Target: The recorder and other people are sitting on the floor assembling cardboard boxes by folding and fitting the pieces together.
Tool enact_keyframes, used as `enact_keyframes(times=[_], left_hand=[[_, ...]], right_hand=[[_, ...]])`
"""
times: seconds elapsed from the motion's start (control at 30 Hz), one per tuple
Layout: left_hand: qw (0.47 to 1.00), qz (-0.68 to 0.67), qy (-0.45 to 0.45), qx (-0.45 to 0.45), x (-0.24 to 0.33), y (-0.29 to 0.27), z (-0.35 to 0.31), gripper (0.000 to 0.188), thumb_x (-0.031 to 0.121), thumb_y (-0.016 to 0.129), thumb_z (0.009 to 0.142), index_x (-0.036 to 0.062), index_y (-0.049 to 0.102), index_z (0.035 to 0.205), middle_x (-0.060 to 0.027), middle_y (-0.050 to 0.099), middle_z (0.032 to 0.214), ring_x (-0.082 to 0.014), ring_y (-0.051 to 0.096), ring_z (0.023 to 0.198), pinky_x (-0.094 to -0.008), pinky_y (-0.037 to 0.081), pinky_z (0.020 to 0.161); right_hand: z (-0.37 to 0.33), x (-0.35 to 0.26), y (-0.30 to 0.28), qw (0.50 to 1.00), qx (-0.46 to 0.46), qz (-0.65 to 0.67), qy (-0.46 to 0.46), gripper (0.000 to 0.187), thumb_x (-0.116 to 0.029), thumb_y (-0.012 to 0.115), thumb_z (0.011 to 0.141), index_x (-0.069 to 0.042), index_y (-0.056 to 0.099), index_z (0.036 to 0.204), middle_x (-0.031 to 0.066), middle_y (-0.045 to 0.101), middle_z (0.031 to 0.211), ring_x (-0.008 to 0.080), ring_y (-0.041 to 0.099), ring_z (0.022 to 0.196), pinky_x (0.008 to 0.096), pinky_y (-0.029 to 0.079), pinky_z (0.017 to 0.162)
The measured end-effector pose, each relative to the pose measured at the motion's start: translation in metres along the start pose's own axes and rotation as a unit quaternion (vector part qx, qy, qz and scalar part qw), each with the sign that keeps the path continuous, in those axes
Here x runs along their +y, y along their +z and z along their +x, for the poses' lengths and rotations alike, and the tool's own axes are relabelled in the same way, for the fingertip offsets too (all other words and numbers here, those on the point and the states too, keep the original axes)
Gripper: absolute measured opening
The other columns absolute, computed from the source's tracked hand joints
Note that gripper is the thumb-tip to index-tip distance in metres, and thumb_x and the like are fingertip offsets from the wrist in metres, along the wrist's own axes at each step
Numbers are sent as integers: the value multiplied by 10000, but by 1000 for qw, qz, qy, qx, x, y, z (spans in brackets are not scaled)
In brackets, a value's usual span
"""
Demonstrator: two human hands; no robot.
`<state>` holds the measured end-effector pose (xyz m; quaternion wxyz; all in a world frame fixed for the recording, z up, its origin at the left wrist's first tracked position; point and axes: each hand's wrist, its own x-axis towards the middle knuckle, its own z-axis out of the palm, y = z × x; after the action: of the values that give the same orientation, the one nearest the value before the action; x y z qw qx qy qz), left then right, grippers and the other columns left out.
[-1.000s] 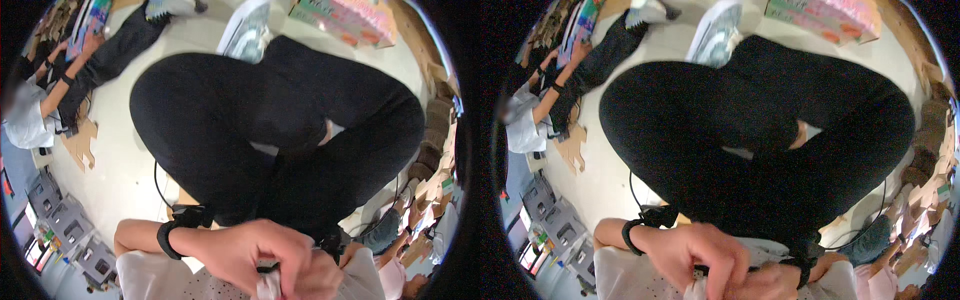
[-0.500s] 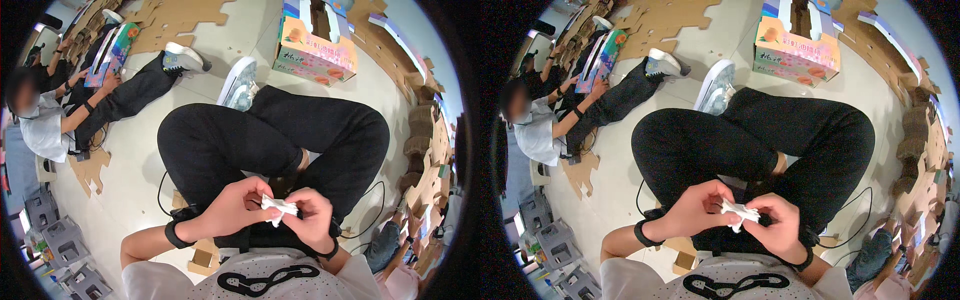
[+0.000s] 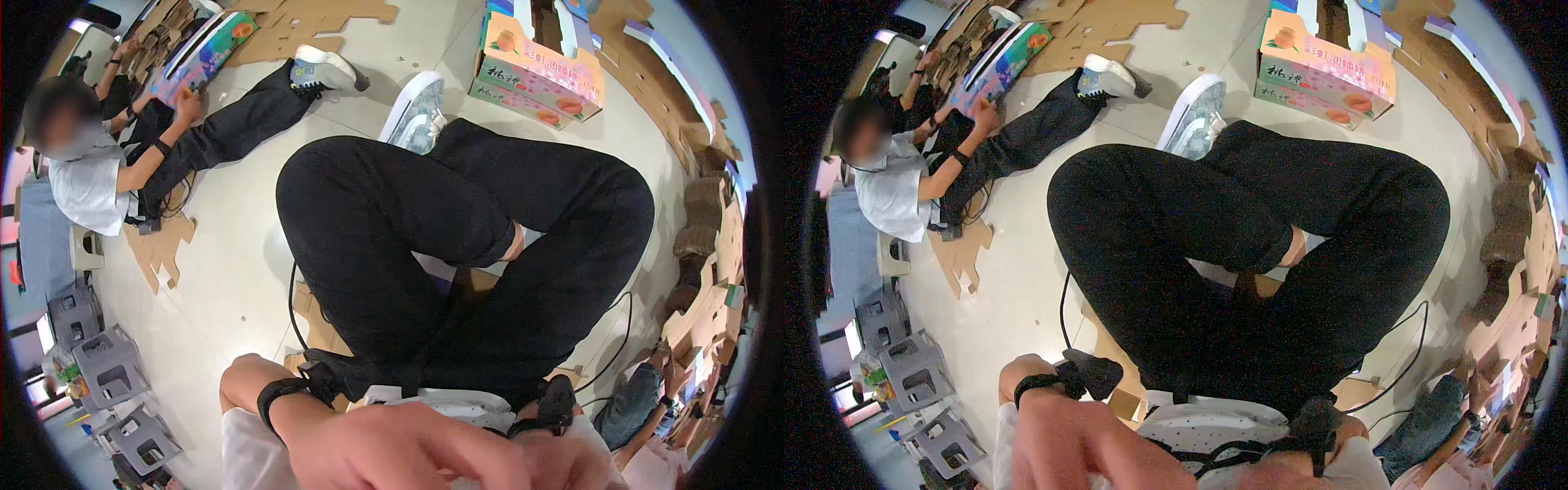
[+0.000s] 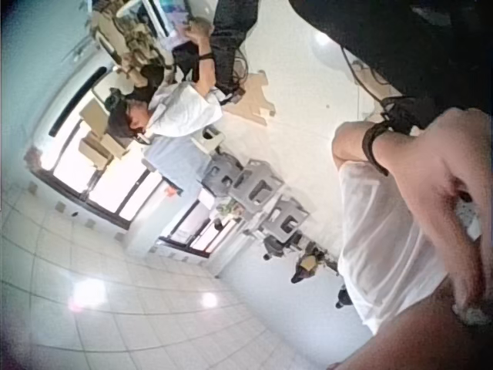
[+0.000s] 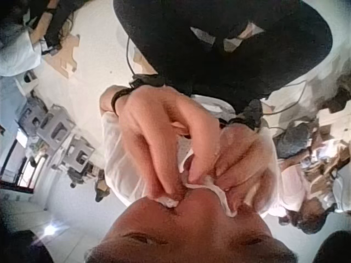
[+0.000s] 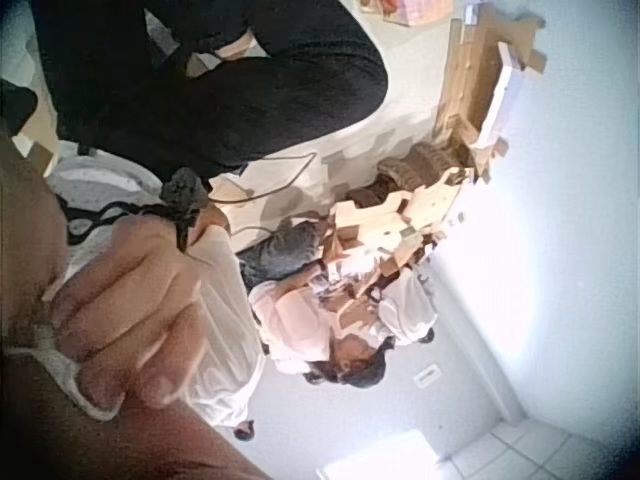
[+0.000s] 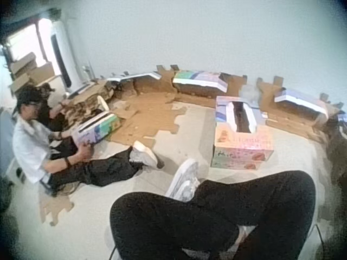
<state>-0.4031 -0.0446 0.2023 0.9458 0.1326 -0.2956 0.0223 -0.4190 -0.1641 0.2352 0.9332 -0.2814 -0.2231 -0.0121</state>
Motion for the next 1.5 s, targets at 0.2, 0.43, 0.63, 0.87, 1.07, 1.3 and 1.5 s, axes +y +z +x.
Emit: enact_keyframes(times=[0.2, 0.43, 0.63, 0.87, 1.07, 1.3, 1.5], left_hand=[[991, -76, -75, 84, 1, 3, 34, 320, 109, 838, 812, -31, 700, 1064, -82, 578, 977, -164, 555, 766, -296, 516, 732], [997, 71, -36, 19, -4, -15, 11, 333, 194, 853, 808, 18, 753, 1073, -100, 634, 1042, -167, 588, 785, -253, 479, 670], [935, 242, -256, 23, 38, -41, 1, 91, 106, 741, 907, 28, 707, 939, -131, 695, 987, -255, 682, 880, -331, 544, 765], [658, 656, -370, 25, 27, -100, -23, 254, 133, 693, 921, -21, 634, 1114, -154, 679, 1021, -315, 679, 907, -363, 554, 766], [344, 882, -302, -109, 45, -130, 2, 375, 192, 748, 805, 28, 631, 1121, -131, 644, 1040, -299, 623, 995, -403, 496, 858], [210, 944, -242, -76, 75, -179, 25, 321, 266, 709, 848, 46, 658, 1076, -111, 659, 1034, -287, 603, 1044, -420, 425, 977], [191, 950, -210, -131, 60, -178, 12, 299, 290, 694, 859, 58, 670, 1047, -88, 654, 1038, -261, 593, 1058, -439, 405, 1001]], right_hand=[[-39, 20, -53, 992, -55, -104, -56, 337, -199, 656, 956, -120, 605, 1280, 178, 634, 1205, 286, 592, 1092, 348, 488, 995], [-38, 9, -93, 939, -166, -301, -26, 322, -186, 737, 861, -70, 661, 1153, 166, 675, 1089, 280, 650, 940, 383, 535, 855], [-15, 9, -112, 855, -240, -459, -41, 317, -175, 806, 780, -28, 709, 1043, 156, 710, 991, 275, 699, 809, 413, 576, 736], [8, 38, -146, 735, -204, -618, 189, 231, -18, 785, 750, -32, 732, 975, 108, 690, 897, 235, 688, 712, 308, 555, 607], [-22, -26, -203, 634, -201, -629, 402, 135, -49, 705, 783, -27, 693, 916, 140, 687, 846, 283, 689, 697, 338, 546, 606], [-101, -104, -206, 632, -101, -624, 447, 99, -61, 687, 704, -38, 713, 797, 129, 684, 795, 219, 671, 703, 327, 521, 634], [-185, -122, -236, 563, -7, -699, 440, 157, -61, 704, 701, 31, 675, 824, 176, 660, 800, 299, 654, 719, 362, 508, 648]])
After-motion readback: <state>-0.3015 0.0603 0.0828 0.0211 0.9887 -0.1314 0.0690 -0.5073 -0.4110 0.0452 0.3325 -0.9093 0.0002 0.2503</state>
